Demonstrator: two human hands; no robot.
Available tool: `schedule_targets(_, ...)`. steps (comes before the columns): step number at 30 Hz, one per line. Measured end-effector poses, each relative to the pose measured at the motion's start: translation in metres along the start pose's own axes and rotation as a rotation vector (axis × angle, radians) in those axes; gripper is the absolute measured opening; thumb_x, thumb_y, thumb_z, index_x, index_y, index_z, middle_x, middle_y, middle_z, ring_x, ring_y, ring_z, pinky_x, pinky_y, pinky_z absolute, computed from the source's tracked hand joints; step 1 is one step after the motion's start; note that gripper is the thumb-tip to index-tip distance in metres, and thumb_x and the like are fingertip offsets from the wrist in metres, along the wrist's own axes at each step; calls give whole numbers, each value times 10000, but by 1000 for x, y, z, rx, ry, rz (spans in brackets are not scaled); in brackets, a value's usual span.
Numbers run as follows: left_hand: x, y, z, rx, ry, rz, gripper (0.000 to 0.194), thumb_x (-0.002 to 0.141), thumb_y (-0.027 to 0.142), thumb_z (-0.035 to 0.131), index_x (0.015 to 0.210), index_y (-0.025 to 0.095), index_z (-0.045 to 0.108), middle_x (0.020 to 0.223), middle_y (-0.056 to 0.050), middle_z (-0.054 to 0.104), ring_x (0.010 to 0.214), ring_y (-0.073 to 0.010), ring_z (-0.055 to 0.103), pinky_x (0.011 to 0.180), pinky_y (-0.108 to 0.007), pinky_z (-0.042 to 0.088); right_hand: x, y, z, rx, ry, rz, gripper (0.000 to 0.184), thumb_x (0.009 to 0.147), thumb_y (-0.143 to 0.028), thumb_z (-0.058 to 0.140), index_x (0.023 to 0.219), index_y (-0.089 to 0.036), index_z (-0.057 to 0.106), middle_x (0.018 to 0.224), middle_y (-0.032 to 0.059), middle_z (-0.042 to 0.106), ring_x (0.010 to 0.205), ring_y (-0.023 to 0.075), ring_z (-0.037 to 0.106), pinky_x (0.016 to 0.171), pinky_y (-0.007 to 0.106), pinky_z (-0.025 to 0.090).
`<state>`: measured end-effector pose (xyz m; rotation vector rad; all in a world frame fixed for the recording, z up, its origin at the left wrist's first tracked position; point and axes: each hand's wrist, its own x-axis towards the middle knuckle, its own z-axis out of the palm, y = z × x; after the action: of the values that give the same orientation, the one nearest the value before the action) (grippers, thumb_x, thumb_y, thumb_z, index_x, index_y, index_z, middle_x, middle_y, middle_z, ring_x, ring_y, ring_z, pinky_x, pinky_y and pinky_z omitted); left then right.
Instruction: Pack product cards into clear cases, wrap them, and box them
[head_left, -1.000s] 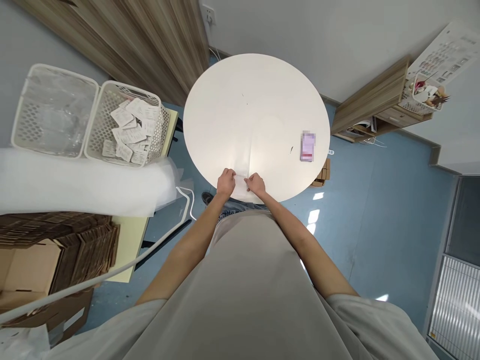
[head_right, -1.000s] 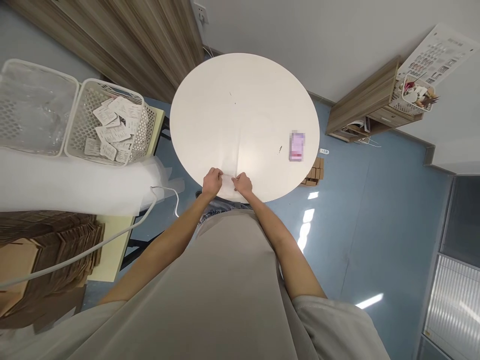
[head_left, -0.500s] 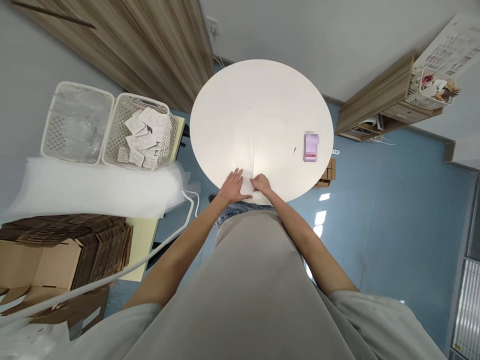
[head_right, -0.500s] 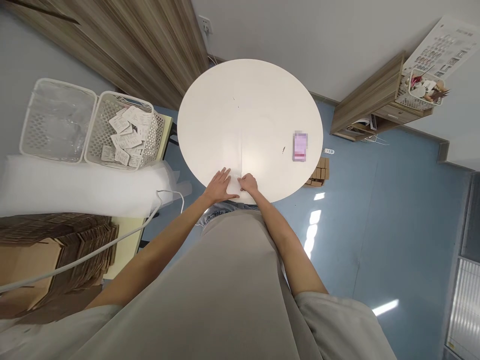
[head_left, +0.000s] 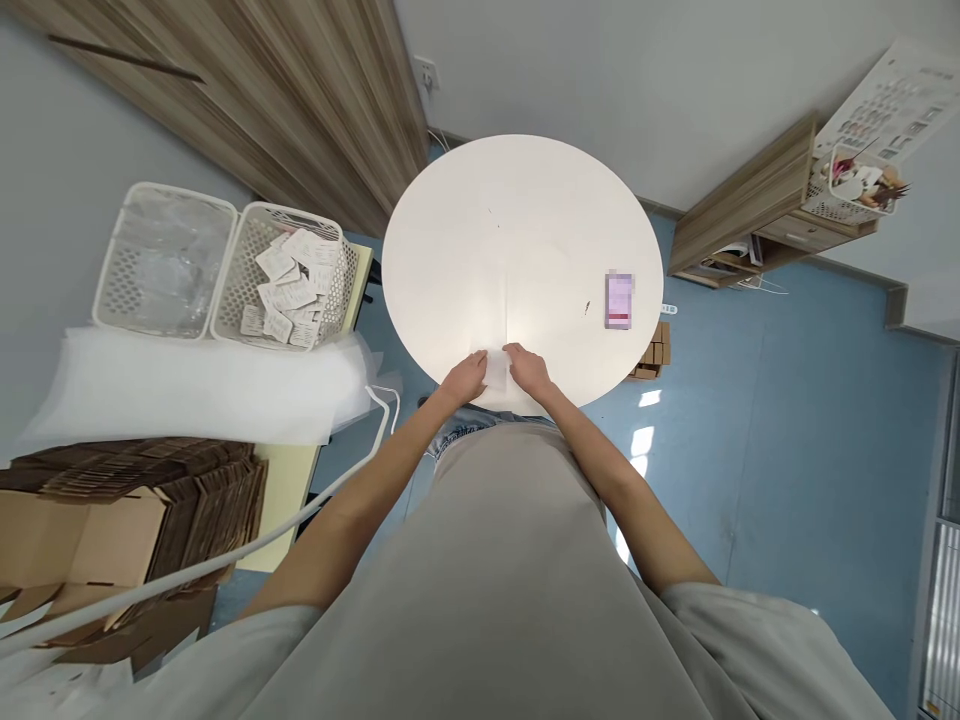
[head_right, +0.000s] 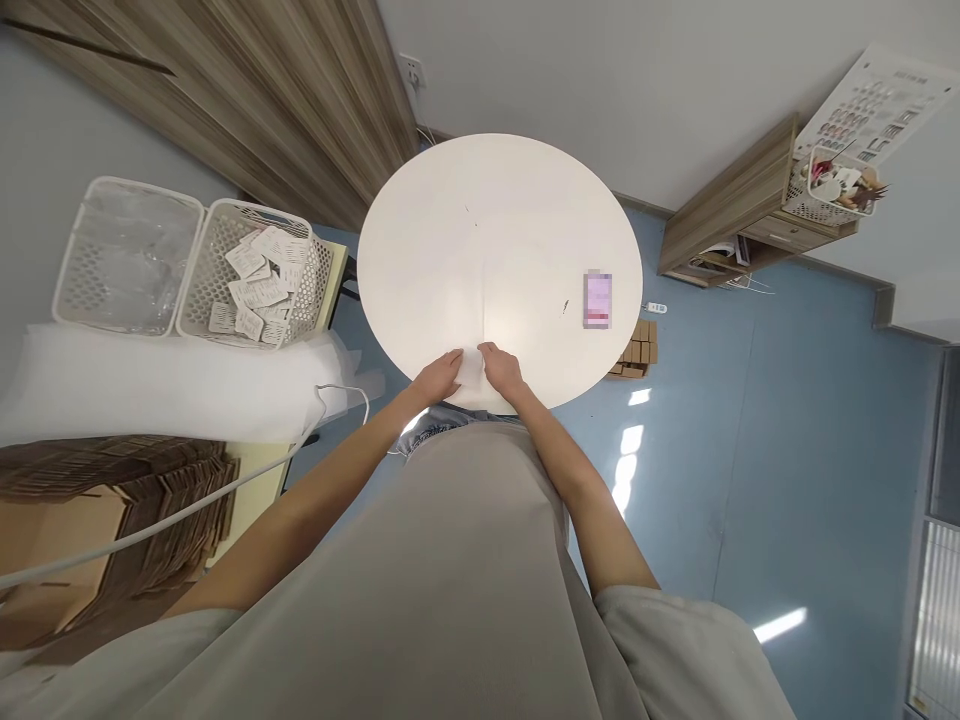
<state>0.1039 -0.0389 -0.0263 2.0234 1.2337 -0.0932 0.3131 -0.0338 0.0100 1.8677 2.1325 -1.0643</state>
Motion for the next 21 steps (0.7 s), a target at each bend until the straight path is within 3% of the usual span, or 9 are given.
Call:
schedule_targets(3, 7, -4, -12, -30, -32, -12, 635, 868, 251, 650, 1489, 132, 587, 1661, -206, 494, 1475, -383, 559, 1216, -463, 471, -4, 3, -1, -7, -63, -103, 535, 1000, -100, 518, 1507, -267, 552, 1588, 67, 599, 1209, 279, 704, 976, 388, 571)
schedule_targets(8, 20, -7, -29, -121, -8, -142, 436, 897, 391, 641, 1278, 203, 740, 1429, -134, 701, 1321, -367, 664, 1118, -434, 525, 1, 6, 4, 125, -22, -36, 454, 1072, -225, 507, 1520, -277, 558, 1509, 42, 673, 1279, 258, 672, 1069, 377, 532)
schedule_targets(11, 24, -10, -35, -227, 33, -282, 426, 945, 492, 601, 1217, 211, 770, 1320, -128, 761, 1252, -367, 699, 1037, -412, 552, 11, 5, 5, 201, 0, 33, 382, 1117, -351, 492, 1476, -269, 592, 1334, 48, 762, 1172, 259, 709, 1004, 357, 542)
schedule_targets(15, 26, -13, -36, -327, 52, -422, 479, 981, 593, 581, 1122, 182, 783, 1170, -146, 805, 1112, -358, 744, 876, -370, 569, 23, 1, 7, 235, 62, 78, 340, 1146, -407, 433, 1354, -240, 645, 1333, 75, 746, 1138, 251, 696, 938, 332, 542)
schedule_targets(18, 28, -15, -34, -367, 101, -469, 396, 937, 525, 695, 1132, 190, 778, 1182, -114, 810, 1097, -320, 745, 849, -331, 557, 31, -3, 8, 212, 84, 119, 322, 1150, -400, 421, 1260, -219, 664, 1303, 97, 730, 1109, 247, 685, 909, 330, 543)
schedule_targets(21, 32, -15, -30, -402, 170, -565, 278, 956, 426, 693, 1067, 190, 787, 1157, -94, 816, 1073, -276, 745, 870, -317, 554, 39, -8, 6, 186, 65, 192, 283, 1141, -396, 451, 1181, -223, 671, 1258, 101, 727, 1082, 250, 686, 889, 335, 542)
